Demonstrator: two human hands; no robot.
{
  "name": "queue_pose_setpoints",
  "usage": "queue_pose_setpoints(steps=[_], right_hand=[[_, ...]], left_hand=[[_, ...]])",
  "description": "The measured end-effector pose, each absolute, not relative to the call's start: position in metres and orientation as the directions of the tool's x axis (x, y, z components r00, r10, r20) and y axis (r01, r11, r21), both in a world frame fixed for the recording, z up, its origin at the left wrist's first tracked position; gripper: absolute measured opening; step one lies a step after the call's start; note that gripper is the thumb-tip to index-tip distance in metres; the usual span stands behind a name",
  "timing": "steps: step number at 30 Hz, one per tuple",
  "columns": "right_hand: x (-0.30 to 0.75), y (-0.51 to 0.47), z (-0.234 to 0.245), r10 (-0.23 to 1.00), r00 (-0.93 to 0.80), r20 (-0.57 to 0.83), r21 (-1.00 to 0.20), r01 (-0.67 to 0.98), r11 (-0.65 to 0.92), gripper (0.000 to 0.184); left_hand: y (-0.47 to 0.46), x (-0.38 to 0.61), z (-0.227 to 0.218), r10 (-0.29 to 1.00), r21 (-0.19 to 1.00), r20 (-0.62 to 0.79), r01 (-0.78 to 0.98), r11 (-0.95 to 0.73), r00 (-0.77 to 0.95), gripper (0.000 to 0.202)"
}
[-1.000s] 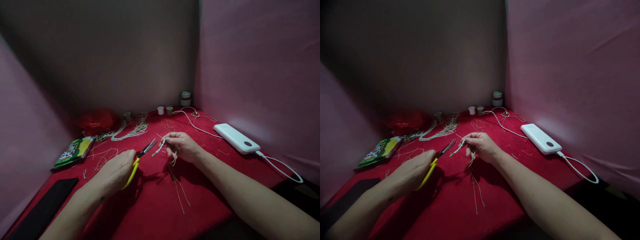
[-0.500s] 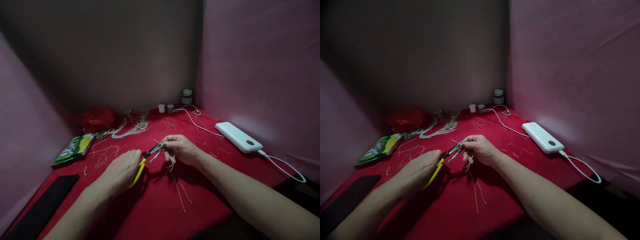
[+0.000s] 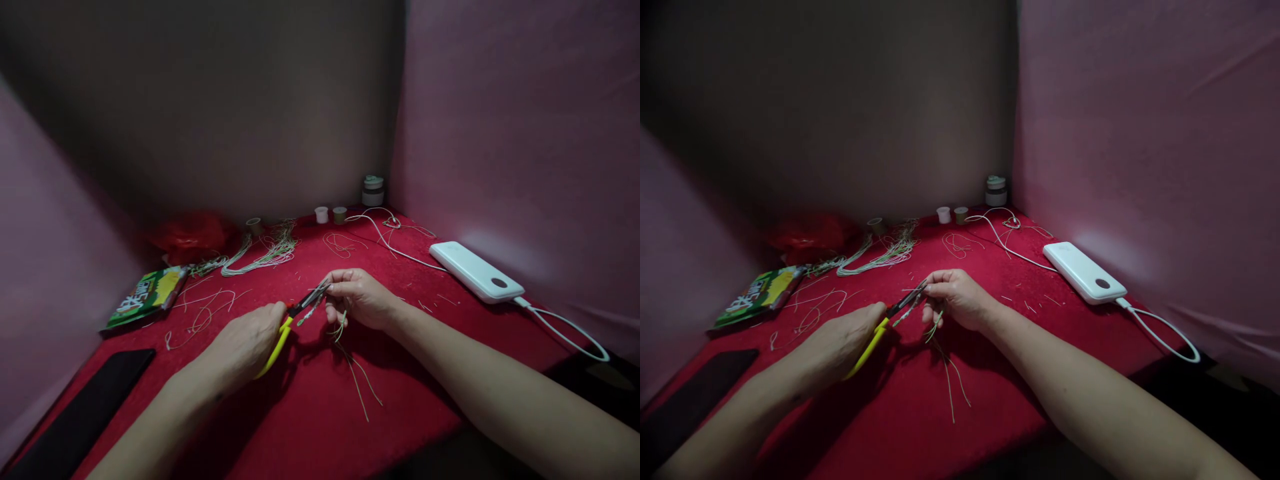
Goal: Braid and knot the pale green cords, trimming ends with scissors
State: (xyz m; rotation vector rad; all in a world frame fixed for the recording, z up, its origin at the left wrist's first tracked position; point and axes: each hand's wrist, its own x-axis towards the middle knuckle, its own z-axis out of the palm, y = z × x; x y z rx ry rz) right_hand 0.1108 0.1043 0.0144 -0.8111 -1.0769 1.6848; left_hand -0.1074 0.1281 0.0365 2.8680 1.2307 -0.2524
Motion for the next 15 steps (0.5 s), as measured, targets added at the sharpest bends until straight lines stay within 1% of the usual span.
queue_pose_setpoints(steps=[4, 10, 12, 15], right_hand=[[0.111, 0.105, 0.012, 0.940, -0.342, -0.025, -0.912, -0.377, -0.161, 0.005], [0.113, 0.106, 0.010, 0.938, -0.346, -0.012, -0.906, -0.393, -0.157, 0.008], [0.113, 0.107, 0.010, 0.941, -0.340, 0.003, -0.903, -0.404, -0.143, 0.009], [0.113, 0.108, 0.011, 0.945, -0.327, 0.023, -0.901, -0.416, -0.122, 0.010]], left_hand=[[0.129, -0.105, 0.038, 0.726, -0.050, -0.180, 0.731, -0.681, 0.664, 0.012], [0.131, -0.108, 0.038, 0.748, -0.094, -0.221, 0.749, -0.656, 0.626, 0.010], [0.131, -0.111, 0.037, 0.732, -0.064, -0.195, 0.737, -0.673, 0.652, 0.008], [0.130, -0.115, 0.037, 0.707, -0.016, -0.115, 0.711, -0.703, 0.697, 0.005]])
